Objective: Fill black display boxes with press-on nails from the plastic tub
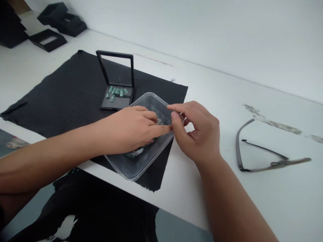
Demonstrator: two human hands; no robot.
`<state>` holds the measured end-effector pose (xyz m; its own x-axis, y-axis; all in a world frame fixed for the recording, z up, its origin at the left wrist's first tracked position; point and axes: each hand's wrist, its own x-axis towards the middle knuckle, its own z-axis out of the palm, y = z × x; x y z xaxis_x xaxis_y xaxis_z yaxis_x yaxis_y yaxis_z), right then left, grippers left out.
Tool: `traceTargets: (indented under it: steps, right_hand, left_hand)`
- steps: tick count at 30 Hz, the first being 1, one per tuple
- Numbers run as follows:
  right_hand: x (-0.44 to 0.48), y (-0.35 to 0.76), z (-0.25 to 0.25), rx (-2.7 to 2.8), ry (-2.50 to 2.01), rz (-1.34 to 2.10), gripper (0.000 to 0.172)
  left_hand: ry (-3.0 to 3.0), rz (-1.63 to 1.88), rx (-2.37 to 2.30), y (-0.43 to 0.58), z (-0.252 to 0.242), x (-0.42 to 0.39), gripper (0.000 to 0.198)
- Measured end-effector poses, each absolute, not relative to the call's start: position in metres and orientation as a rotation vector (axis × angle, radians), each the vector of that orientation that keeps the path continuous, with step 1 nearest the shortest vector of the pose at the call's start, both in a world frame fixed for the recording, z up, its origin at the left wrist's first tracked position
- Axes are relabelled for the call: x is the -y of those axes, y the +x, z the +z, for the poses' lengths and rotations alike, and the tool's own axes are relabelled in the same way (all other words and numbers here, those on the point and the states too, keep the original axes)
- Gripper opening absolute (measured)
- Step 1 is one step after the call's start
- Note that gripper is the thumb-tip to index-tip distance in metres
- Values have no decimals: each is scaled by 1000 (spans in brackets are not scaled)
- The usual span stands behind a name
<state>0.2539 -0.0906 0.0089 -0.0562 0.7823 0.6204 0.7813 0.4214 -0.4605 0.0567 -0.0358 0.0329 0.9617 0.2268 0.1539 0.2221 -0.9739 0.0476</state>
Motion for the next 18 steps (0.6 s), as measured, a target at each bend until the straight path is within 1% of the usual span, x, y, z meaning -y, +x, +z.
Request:
traceTargets:
  steps: [5,10,12,15,16,18]
  right_hand:
    - [91,253,11,1825,-1336,-14,25]
    - [92,253,13,1841,-1325,-20,24]
    - [92,254,12,1827,-1322,19,24]
    - [89,254,8,1664,-1301,262,19]
    - [87,254,7,1598,-1294,358,17]
    - [85,254,7,1528,-1297,492,17]
  left_hand:
    - [3041,315,-328,54,32,33,34]
    - [3046,335,-329,50,38,34,30]
    - [3041,472,-303,49,42,35,33]
    - [2977,852,-239,48,50,36,35]
    - [2926,951,-241,48,54,36,34]
    - [2761,998,-420,46,59,36,27]
